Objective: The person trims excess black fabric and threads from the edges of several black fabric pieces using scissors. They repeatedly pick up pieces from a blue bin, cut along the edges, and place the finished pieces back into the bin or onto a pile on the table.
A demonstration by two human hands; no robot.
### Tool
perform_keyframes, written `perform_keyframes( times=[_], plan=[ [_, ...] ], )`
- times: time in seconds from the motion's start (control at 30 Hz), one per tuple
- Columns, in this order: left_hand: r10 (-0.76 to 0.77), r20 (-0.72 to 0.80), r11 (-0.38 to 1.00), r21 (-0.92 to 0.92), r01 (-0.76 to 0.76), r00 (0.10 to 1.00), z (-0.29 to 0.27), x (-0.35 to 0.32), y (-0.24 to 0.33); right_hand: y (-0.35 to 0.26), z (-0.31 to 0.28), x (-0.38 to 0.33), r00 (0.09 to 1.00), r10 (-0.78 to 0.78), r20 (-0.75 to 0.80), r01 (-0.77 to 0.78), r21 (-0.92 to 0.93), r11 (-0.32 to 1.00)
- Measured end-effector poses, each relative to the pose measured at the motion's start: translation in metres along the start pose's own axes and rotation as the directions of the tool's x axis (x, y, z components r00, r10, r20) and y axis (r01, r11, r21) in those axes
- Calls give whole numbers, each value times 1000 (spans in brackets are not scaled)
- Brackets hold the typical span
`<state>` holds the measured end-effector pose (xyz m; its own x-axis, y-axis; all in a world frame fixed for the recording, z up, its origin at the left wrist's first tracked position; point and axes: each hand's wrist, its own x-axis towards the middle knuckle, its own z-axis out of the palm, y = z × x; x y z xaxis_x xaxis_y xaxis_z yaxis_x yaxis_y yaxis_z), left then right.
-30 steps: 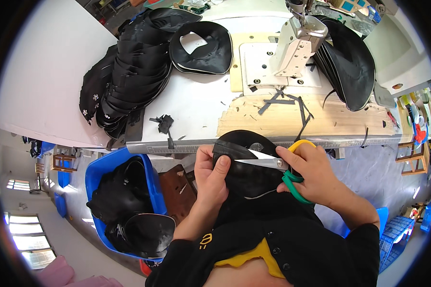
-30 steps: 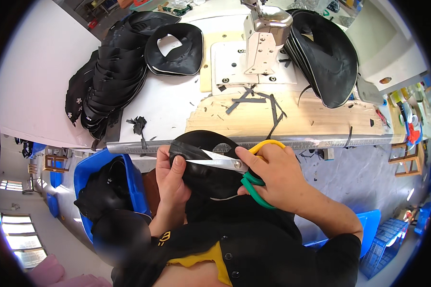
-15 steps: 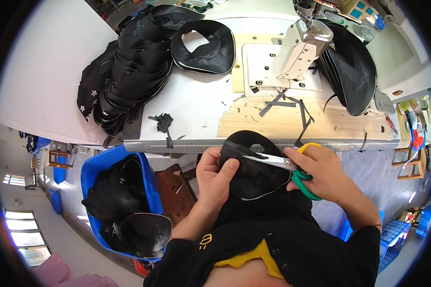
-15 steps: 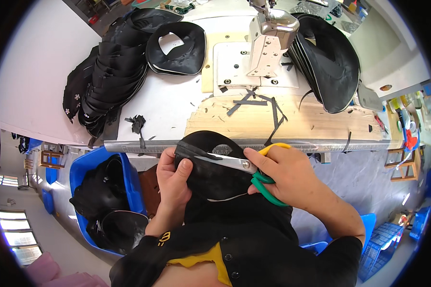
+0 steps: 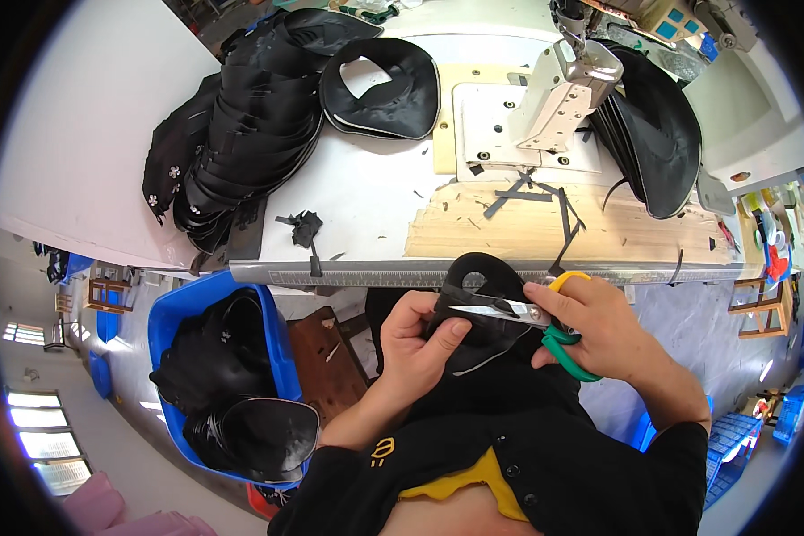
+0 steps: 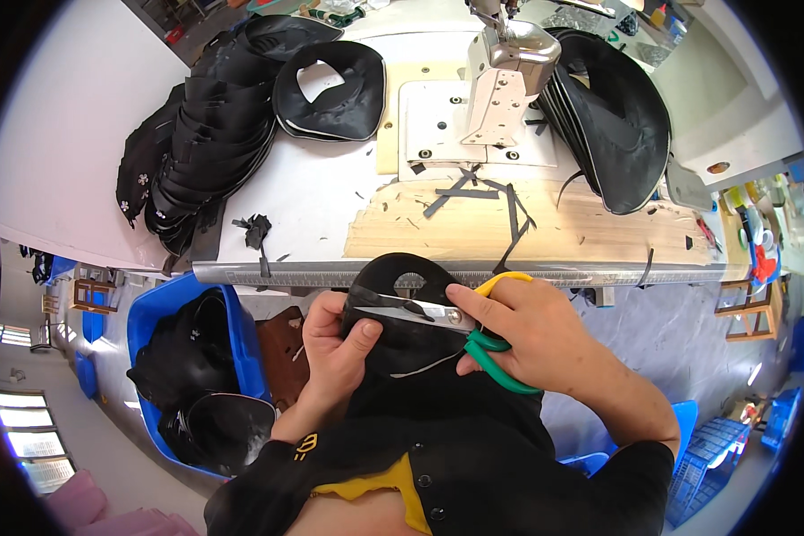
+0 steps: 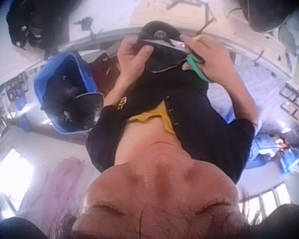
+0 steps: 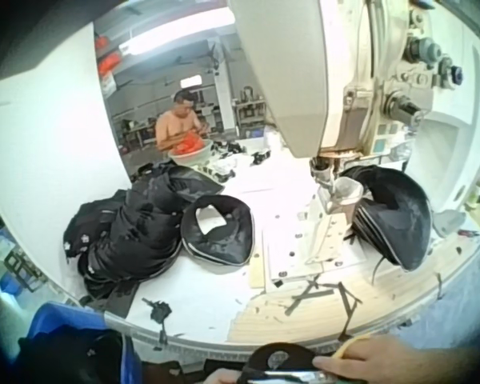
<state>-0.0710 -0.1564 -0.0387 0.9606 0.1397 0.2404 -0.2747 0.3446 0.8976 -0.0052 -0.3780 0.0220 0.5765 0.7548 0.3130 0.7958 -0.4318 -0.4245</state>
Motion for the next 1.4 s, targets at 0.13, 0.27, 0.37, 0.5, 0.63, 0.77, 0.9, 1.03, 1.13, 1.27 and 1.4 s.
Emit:
perform_keyframes(
  times=[0.13, 0.27, 0.37, 0.5, 0.63, 0.77, 0.9, 1.03, 1.13, 1.27, 1.4],
  plan=[
    [8, 15, 994, 110, -9, 1000, 2, 0, 5, 0, -1, 1, 1000, -6, 2, 6, -8, 1000],
    [34, 59, 981, 188, -45, 998, 0, 1, 8, 0, 2, -10, 994, 96, 61, -101, 84, 991],
    [37, 49, 971, 233, -48, 998, 0, 1, 8, -1, 3, -10, 998, 68, 4, -68, 0, 998],
    [49, 24, 979, 198, -53, 998, 3, 2, 5, 0, 3, -1, 997, -25, -77, 14, -146, 989],
    [101, 65, 956, 269, -115, 993, -4, 1, 2, 3, 10, -6, 998, 5, -57, -6, -23, 1000],
    [44, 97, 963, 261, -68, 994, -6, 1, -1, 2, 16, -10, 993, 67, -101, -61, 60, 996],
    [-43, 4, 999, 4, 43, 999, -4, 5, -4, 5, 12, -8, 981, 126, -150, -118, 59, 991],
    [-49, -41, 994, -100, 44, 998, -11, 9, -8, 3, 7, -10, 988, 135, -78, -132, 42, 990],
    [-48, -57, 991, -125, 41, 997, -10, 10, -7, -2, 8, -9, 993, 115, -10, -114, 61, 992],
    [-28, -27, 996, -84, 26, 999, -10, 6, -10, -3, 13, -7, 990, 139, -8, -139, 9, 990],
    [-1, -41, 998, -69, -2, 999, -5, 6, -11, -9, 13, 1, 993, 119, -13, -119, -23, 993]
  ],
)
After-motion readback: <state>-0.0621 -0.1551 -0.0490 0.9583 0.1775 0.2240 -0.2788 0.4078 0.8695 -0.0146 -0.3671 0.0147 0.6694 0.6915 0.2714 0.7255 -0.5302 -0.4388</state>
